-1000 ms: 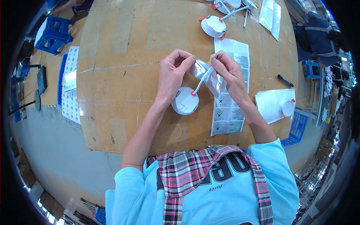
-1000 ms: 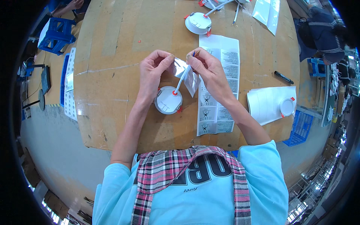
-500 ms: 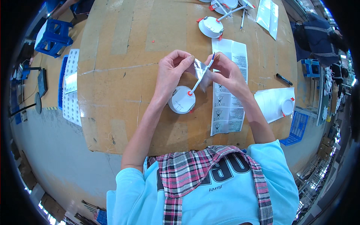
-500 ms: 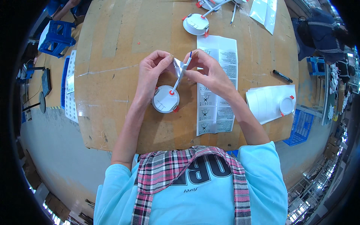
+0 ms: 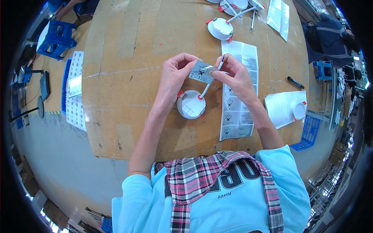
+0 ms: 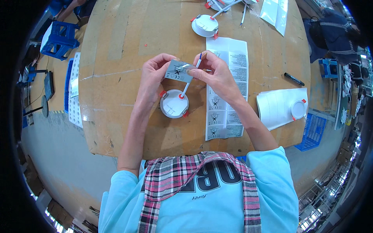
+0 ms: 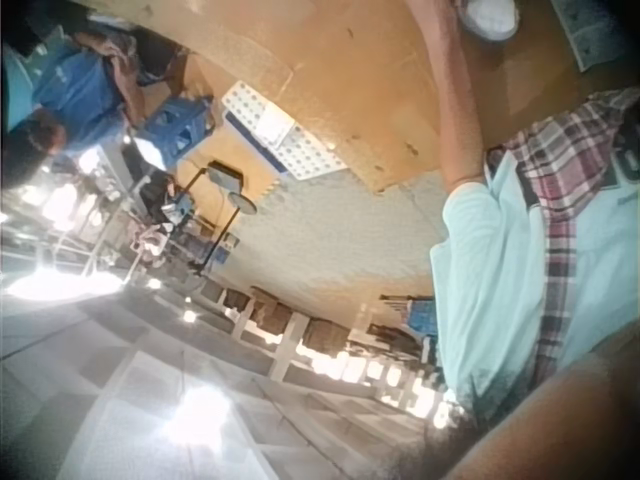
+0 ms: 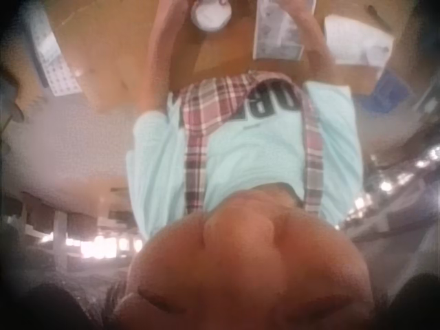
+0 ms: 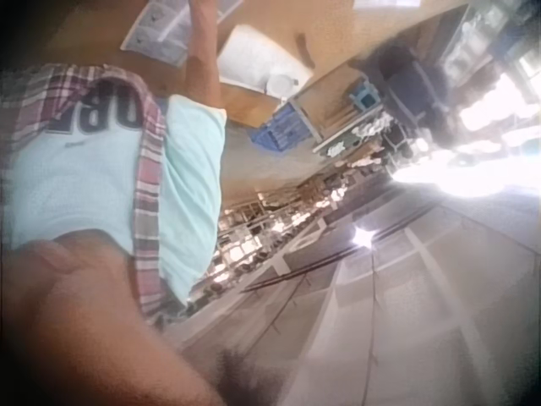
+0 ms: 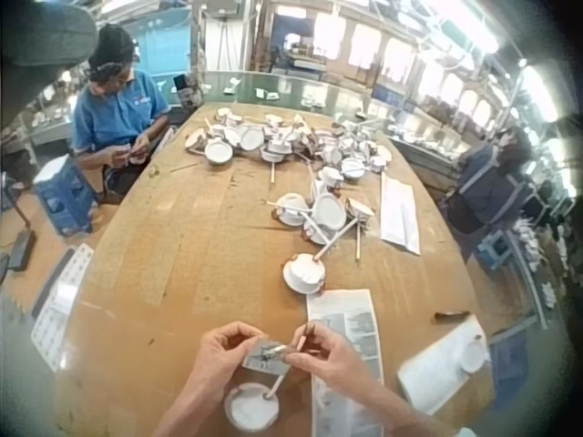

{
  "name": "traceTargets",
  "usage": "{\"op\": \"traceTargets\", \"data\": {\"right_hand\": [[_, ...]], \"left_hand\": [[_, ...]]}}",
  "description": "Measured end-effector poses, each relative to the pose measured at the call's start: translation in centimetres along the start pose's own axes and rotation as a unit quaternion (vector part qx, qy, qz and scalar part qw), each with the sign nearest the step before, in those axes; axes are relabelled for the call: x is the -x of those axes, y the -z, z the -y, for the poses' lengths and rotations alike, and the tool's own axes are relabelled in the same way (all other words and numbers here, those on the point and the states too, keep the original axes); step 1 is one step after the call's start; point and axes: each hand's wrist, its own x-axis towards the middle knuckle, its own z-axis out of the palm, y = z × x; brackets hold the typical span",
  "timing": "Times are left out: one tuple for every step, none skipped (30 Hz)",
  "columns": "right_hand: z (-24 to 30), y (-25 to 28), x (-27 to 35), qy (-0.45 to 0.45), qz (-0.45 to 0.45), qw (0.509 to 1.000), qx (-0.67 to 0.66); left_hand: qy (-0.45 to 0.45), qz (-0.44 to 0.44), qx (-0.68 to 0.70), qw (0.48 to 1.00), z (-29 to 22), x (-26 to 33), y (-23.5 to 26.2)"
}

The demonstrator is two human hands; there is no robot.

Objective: Peeling labels from a sheet and applying them to the back of circular LED lighting components.

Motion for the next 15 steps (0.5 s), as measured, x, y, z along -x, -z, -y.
{"op": "traceTargets", "data": {"right_hand": [[0.03,0.00,0.00,-0.004,-0.002,1.000,-0.005],[0.07,-0.01,0.00,-0.005,-0.003,1.000,-0.006],[0.10,-0.02,-0.05,-0.002,0.000,1.000,0.001],[0.15,-0.03,-0.11,0.003,-0.001,1.000,0.009],[0.21,-0.04,-0.11,0.003,-0.001,1.000,0.007],[0.28,-0.02,-0.11,0.000,0.002,1.000,0.006],[0.34,-0.03,-0.14,0.001,0.002,1.000,0.004],[0.40,-0.02,-0.18,-0.001,0.002,1.000,0.003],[0.46,0.00,-0.21,0.005,0.002,1.000,0.011],[0.51,0.02,-0.23,0.016,0.002,1.000,0.019],[0.57,0.12,-0.28,0.011,0.000,1.000,0.018],[0.62,0.22,-0.34,0.002,0.007,1.000,0.030],[0.63,0.23,-0.37,-0.004,0.008,0.999,0.044],[0.63,0.20,-0.39,-0.008,0.011,0.999,0.041],[0.60,0.12,-0.43,0.006,0.008,0.999,0.042]], "left_hand": [[0.007,0.001,-0.005,1.000,-0.08,0.00,0.03],[0.005,0.001,-0.006,1.000,-0.16,0.00,0.05],[-0.001,0.002,-0.004,1.000,-0.25,0.01,0.08],[0.004,0.005,-0.009,1.000,-0.33,0.00,0.12],[0.005,0.006,-0.010,1.000,-0.41,0.03,0.18],[0.000,0.006,-0.008,1.000,-0.49,0.07,0.26],[0.008,0.010,-0.014,1.000,-0.55,0.06,0.33],[0.011,0.009,-0.015,1.000,-0.60,0.06,0.42],[0.014,0.008,-0.016,1.000,-0.64,0.06,0.51],[0.015,0.011,-0.018,1.000,-0.65,0.05,0.59],[0.014,0.011,-0.019,1.000,-0.66,0.04,0.67],[0.003,0.013,-0.017,1.000,-0.64,0.01,0.74],[0.014,0.012,-0.022,1.000,-0.63,-0.02,0.81],[0.018,0.010,-0.030,0.999,-0.62,-0.06,0.89],[0.022,0.008,-0.038,0.999,-0.59,-0.10,0.94]]}}
